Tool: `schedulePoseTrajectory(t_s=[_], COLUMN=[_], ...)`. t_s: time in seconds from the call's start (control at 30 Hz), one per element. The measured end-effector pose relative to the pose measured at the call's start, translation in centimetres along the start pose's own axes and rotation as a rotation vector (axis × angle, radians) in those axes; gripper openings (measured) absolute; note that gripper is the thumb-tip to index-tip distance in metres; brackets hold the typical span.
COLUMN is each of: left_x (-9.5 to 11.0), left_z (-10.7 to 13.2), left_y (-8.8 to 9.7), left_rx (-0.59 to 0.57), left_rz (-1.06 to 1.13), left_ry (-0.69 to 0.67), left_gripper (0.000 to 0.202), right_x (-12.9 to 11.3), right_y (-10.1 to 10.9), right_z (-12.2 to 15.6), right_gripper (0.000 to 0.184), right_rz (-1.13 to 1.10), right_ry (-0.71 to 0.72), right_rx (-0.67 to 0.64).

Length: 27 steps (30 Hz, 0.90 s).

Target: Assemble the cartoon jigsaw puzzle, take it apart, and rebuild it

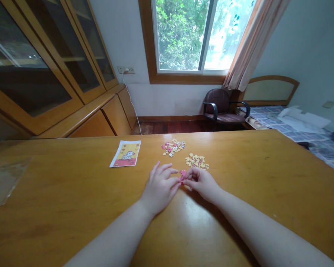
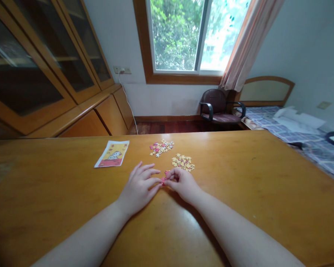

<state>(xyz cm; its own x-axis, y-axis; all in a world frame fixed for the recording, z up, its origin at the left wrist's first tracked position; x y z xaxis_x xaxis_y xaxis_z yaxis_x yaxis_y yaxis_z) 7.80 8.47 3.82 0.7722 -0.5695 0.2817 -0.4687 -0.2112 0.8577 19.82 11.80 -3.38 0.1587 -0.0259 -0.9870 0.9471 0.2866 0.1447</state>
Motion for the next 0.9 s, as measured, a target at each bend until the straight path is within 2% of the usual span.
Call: schedulePoseTrajectory(t_s=[0.47,0.53,0.6,0.7,0.8,0.9], left_x=[0.2,0.0,-0.8,-2.0,-2.5,-2.8], left_z=[0.0,-0.1,-0.1,-0.1,0.0,0.1], left_y=[-0.2,0.0,0.1,-0.1,-0.7,-1.3], left_rx=[0.008,0.003,0.000,-0.022,-0.055,-0.072], left_rz=[-0.023,-0.035,-0.056,-0.082,-0.091,-0.081], left_ry=[0.024,0.038,0.082,0.155,0.168,0.183], left_gripper=[0.015,0.015,0.015,0.013,0.013,0.014], right_x=[-0.1,-1.0,-2.6,-4.0,-3.8,-3.4], right_y=[0.3,0.6,0.6,0.1,0.0,-0.1], right_z=[0.0,0.1,0.5,1.1,1.2,1.1], right_gripper=[0.035,0.027,0.019,0.018,0.023,0.026], right_rz=[0.052,0.205,0.452,0.773,0.929,0.982], right_ry=[0.039,0.109,0.238,0.377,0.383,0.379], right_rx=[0.055,0.063,0.069,0.036,0.015,0.003])
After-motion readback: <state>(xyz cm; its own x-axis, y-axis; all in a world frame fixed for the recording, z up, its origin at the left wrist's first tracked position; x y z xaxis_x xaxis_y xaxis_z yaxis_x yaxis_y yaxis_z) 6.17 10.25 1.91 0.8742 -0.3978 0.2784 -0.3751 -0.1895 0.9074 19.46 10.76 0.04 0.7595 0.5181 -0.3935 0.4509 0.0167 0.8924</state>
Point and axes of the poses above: each hand's wrist, its own z-axis away from the middle knuckle, its own y-axis out of the back of the hand, x = y × z, the point moved 10 cm from there along -z, towards the middle knuckle, and after that the axes turned 2 degrees about y, right-handed, at the moved point
